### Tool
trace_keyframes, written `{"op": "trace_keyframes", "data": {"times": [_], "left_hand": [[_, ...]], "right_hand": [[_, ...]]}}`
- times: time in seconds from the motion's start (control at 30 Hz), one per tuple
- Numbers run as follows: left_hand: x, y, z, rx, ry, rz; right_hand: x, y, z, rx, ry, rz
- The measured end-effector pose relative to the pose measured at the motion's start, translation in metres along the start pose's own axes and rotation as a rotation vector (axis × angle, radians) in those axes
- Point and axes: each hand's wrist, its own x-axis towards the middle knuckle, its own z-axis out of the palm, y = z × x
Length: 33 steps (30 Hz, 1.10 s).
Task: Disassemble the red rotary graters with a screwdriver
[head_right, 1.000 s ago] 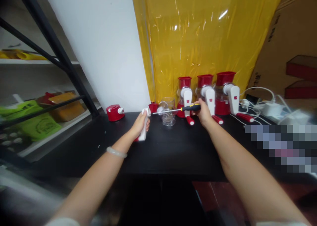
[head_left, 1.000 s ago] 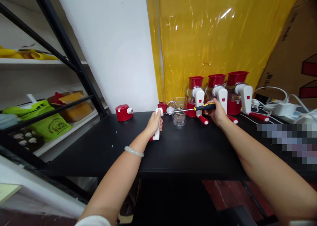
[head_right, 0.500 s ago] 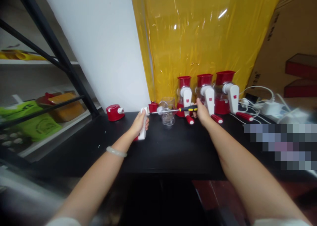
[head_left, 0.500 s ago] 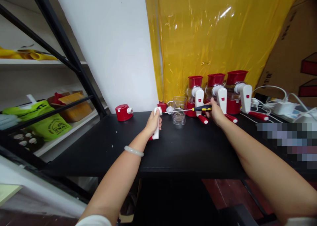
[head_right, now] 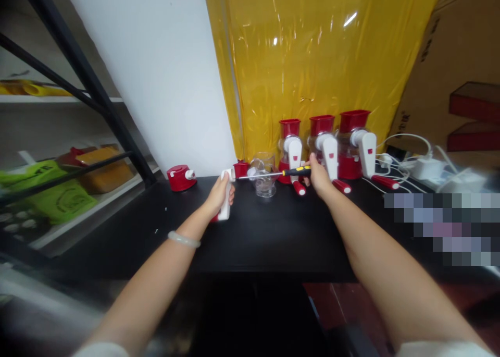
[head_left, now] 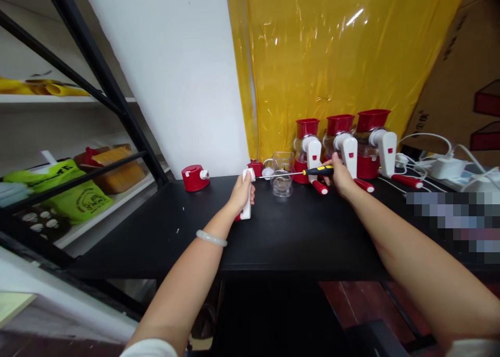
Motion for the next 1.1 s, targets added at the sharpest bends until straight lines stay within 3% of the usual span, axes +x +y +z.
{"op": "trace_keyframes", "data": {"times": [0.1,0.27,0.37,0.6,0.87,1.0,1.1], "left_hand": [[0.000,0.001,0.000,-0.009,-0.005,0.004],[-0.003,0.005,0.001,-0.005,0.004,-0.007],[-0.003,0.005,0.001,-0.001,-0.003,-0.007],[-0.003,0.005,0.002,0.016,-0.003,-0.016],[-0.004,0.005,0.001,0.012,-0.007,-0.009],[-0.004,0.005,0.002,0.013,-0.011,-0.015],[-0.004,0.006,0.002,0.009,-0.014,-0.011]], "right_hand": [[0.000,0.003,0.001,-0.097,-0.001,-0.046],[-0.006,-0.001,0.005,0.191,-0.076,0.018],[-0.005,-0.003,0.004,0.248,-0.103,0.050],[0.003,0.005,0.002,-0.014,-0.004,-0.026],[-0.003,0.000,0.006,0.267,-0.080,0.046],[0.003,0.004,0.002,0.146,-0.017,0.046],[0.007,0.009,0.001,-0.008,0.020,-0.032]]}}
